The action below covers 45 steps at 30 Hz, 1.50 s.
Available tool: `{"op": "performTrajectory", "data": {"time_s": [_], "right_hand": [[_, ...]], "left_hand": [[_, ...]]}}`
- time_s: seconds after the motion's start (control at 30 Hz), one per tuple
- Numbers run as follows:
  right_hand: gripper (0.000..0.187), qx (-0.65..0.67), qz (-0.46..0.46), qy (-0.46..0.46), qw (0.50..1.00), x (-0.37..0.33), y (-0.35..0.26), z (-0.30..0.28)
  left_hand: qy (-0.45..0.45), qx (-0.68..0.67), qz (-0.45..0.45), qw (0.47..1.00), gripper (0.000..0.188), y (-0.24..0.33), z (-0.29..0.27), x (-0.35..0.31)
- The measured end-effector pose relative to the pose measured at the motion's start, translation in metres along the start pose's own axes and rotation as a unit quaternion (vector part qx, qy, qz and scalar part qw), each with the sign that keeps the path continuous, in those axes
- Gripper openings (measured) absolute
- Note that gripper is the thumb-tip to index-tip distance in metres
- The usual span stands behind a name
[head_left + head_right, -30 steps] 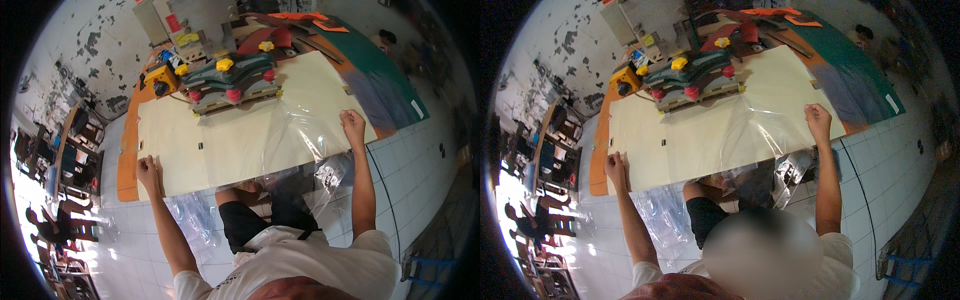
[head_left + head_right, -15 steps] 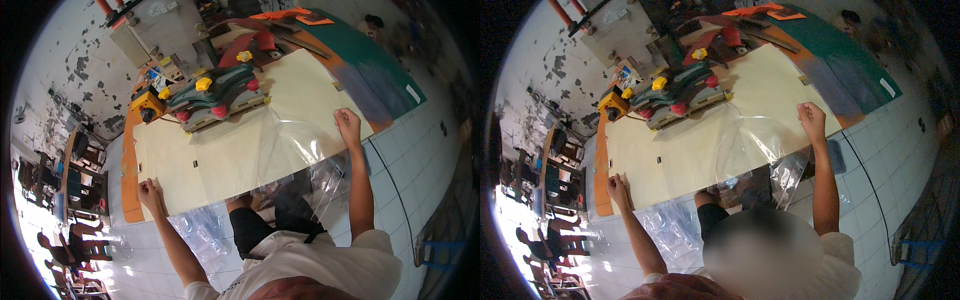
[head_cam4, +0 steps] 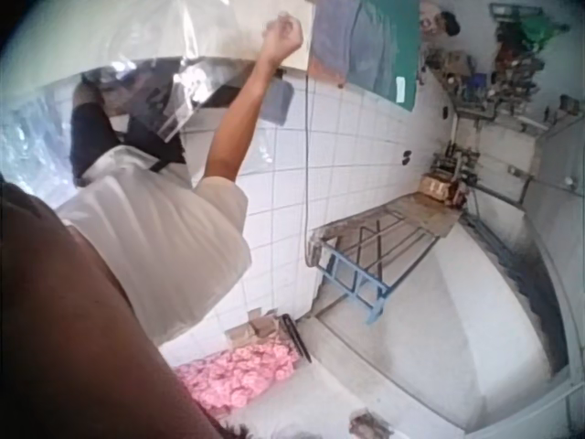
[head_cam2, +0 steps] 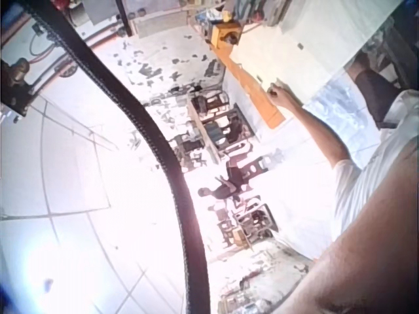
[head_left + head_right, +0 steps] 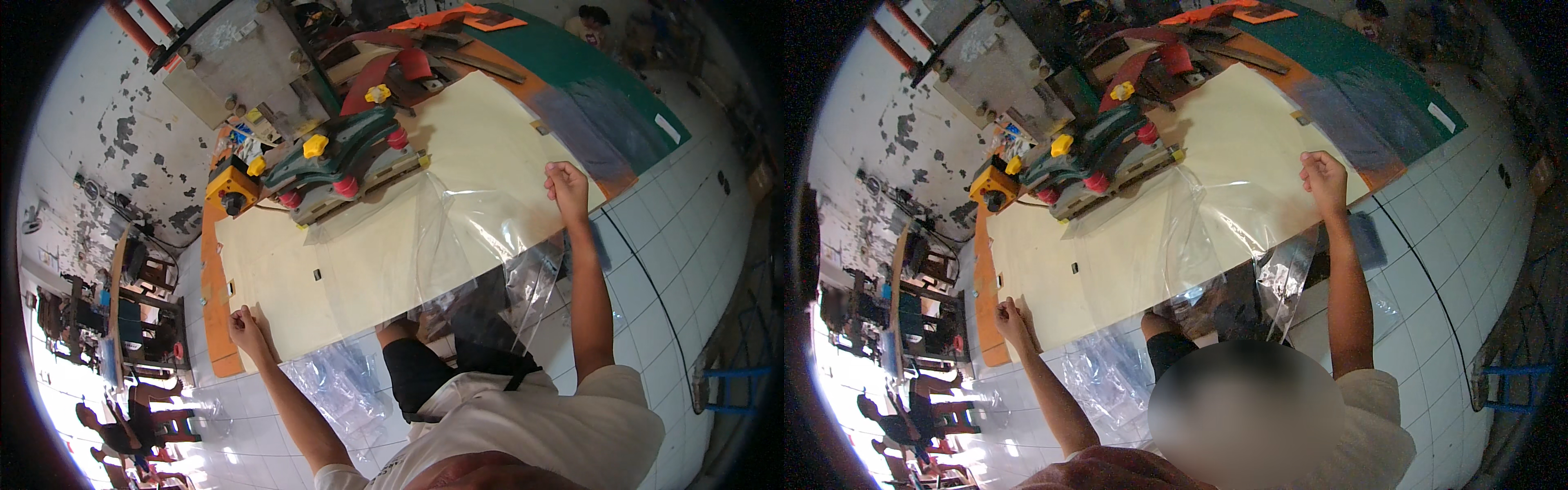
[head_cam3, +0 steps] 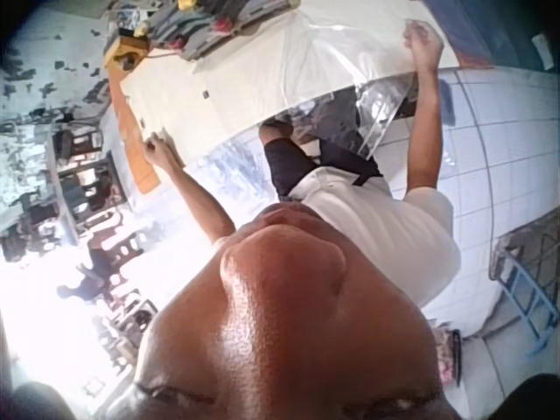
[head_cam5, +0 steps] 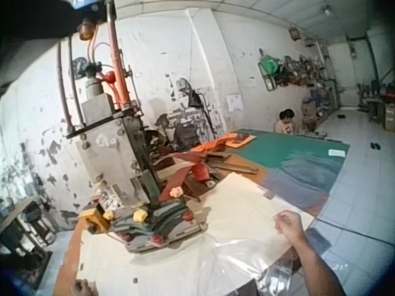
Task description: The person aligns transparent plastic sheets under a heat sealer machine to seal their edges together. The person then pulls out and separates the layers of the sealed plastic sheets by hand.
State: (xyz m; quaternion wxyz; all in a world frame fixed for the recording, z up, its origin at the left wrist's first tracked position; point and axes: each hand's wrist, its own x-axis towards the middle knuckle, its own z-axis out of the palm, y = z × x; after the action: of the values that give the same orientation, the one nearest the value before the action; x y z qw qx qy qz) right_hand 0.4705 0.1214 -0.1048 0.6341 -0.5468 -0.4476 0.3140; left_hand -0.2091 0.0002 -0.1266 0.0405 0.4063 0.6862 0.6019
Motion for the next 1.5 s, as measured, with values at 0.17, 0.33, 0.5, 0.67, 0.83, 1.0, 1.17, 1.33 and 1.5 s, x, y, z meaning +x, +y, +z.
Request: {"op": "performTrajectory", "data": {"time_s": [0.17,0.33,0.5,0.67,0.83,1.0,1.17,1.33,1.5], "right_hand": [[0.023,0.061,-0.006,0.017,0.998,0.002,0.001,0.005],[0.021,0.072,-0.001,0.006,0.997,0.004,0.003,0.002],[0.021,0.101,0.001,0.012,0.995,0.003,0.004,0.004],[0.020,0.103,0.006,0.004,0.995,0.004,0.005,0.004],[0.018,0.120,-0.002,-0.002,0.993,0.003,0.003,0.005],[0.018,0.113,-0.008,-0.001,0.994,0.004,0.005,0.005],[0.018,0.104,-0.011,0.002,0.995,0.004,0.005,0.005],[0.019,0.119,-0.004,-0.003,0.993,0.006,0.010,0.005],[0.019,0.112,-0.011,-0.004,0.994,0.003,0.007,0.004]], "left_hand": [[0.018,-0.060,-0.035,0.997,0.022,-0.007,-0.009,-0.002],[0.017,-0.015,-0.043,0.999,0.025,0.005,-0.004,0.001],[0.027,-0.026,-0.032,0.999,0.024,0.016,-0.003,-0.003],[0.031,-0.042,-0.028,0.998,0.024,0.017,-0.004,-0.005],[0.034,-0.045,-0.040,0.998,0.024,0.017,-0.004,-0.006],[0.027,-0.051,-0.038,0.998,0.025,0.014,-0.005,-0.004],[0.040,-0.043,-0.034,0.998,0.024,0.011,-0.005,-0.002],[0.034,-0.048,-0.046,0.997,0.025,0.007,-0.008,0.000],[0.034,-0.019,-0.039,0.999,0.026,0.019,-0.005,-0.005]]}}
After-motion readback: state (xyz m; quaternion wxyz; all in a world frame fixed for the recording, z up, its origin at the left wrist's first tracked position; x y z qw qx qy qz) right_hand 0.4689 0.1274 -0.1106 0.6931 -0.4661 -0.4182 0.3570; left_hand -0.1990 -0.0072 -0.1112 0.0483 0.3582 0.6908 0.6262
